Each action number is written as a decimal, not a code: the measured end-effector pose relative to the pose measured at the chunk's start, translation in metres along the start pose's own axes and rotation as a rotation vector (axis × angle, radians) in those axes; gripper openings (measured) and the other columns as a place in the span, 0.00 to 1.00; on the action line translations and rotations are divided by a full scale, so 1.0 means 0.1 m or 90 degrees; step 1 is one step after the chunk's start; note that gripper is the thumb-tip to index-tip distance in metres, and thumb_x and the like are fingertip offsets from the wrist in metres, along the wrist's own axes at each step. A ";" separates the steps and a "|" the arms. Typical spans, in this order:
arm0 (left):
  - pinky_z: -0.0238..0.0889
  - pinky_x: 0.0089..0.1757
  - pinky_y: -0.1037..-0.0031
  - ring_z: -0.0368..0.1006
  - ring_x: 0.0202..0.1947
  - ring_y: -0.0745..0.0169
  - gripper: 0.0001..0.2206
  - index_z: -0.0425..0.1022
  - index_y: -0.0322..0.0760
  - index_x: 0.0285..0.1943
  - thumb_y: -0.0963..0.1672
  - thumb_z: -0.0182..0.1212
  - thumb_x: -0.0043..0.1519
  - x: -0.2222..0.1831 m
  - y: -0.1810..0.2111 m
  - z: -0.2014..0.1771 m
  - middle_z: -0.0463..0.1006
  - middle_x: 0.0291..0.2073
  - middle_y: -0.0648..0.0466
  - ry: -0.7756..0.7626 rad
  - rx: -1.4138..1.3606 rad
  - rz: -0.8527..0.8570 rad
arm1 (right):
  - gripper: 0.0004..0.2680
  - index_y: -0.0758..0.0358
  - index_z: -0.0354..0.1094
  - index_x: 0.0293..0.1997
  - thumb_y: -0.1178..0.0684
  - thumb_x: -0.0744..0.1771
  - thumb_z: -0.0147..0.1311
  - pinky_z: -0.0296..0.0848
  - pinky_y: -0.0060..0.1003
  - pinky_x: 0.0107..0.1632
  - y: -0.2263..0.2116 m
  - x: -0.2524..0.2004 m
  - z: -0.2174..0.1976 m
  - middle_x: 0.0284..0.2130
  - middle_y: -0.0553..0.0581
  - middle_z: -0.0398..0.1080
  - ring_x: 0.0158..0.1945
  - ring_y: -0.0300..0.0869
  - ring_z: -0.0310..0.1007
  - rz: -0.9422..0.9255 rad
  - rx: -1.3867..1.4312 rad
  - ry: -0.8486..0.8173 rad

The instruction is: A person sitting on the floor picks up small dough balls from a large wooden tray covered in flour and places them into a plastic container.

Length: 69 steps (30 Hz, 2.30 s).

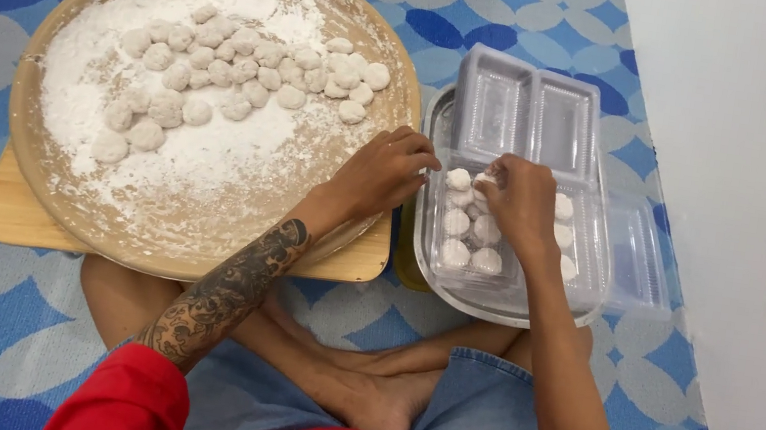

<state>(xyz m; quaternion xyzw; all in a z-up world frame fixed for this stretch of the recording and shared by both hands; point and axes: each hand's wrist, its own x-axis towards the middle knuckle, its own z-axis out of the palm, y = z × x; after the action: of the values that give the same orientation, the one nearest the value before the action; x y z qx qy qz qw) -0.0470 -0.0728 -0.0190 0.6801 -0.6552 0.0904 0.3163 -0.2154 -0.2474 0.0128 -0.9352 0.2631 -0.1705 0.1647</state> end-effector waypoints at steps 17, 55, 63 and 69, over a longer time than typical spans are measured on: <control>0.66 0.42 0.63 0.71 0.48 0.55 0.12 0.77 0.45 0.54 0.43 0.64 0.61 -1.02 -0.97 -0.83 0.74 0.45 0.55 0.087 0.225 -0.185 | 0.07 0.59 0.77 0.40 0.57 0.62 0.68 0.73 0.44 0.44 -1.21 0.64 1.00 0.31 0.55 0.77 0.33 0.49 0.77 -0.331 0.173 0.052; 0.67 0.50 0.63 0.73 0.57 0.54 0.20 0.75 0.39 0.60 0.33 0.62 0.59 -0.89 -0.80 -1.04 0.76 0.51 0.55 0.286 -0.006 -0.046 | 0.11 0.67 0.74 0.49 0.57 0.64 0.67 0.83 0.29 0.41 -1.64 0.72 1.34 0.33 0.55 0.77 0.34 0.36 0.79 0.101 0.857 -0.152; 0.69 0.42 0.67 0.73 0.40 0.55 0.19 0.79 0.39 0.50 0.31 0.53 0.54 -0.89 -0.85 -0.96 0.75 0.39 0.55 0.364 0.137 0.073 | 0.11 0.66 0.73 0.49 0.58 0.63 0.66 0.83 0.29 0.39 -1.60 0.65 1.34 0.31 0.54 0.76 0.33 0.37 0.80 0.020 0.795 -0.091; 0.72 0.39 0.63 0.77 0.44 0.47 0.14 0.71 0.33 0.59 0.37 0.57 0.64 -0.75 -0.40 -1.01 0.74 0.46 0.47 0.314 -0.051 -0.110 | 0.11 0.64 0.75 0.50 0.58 0.64 0.66 0.83 0.30 0.40 -1.54 0.51 1.14 0.32 0.55 0.77 0.34 0.37 0.81 -0.005 0.779 -0.031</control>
<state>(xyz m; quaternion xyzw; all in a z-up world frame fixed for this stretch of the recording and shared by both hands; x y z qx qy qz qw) 0.0112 0.0426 0.0074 0.6777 -0.5009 0.1999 0.4999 -0.0613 -0.1266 -0.0154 -0.6754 0.1103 -0.2701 0.6772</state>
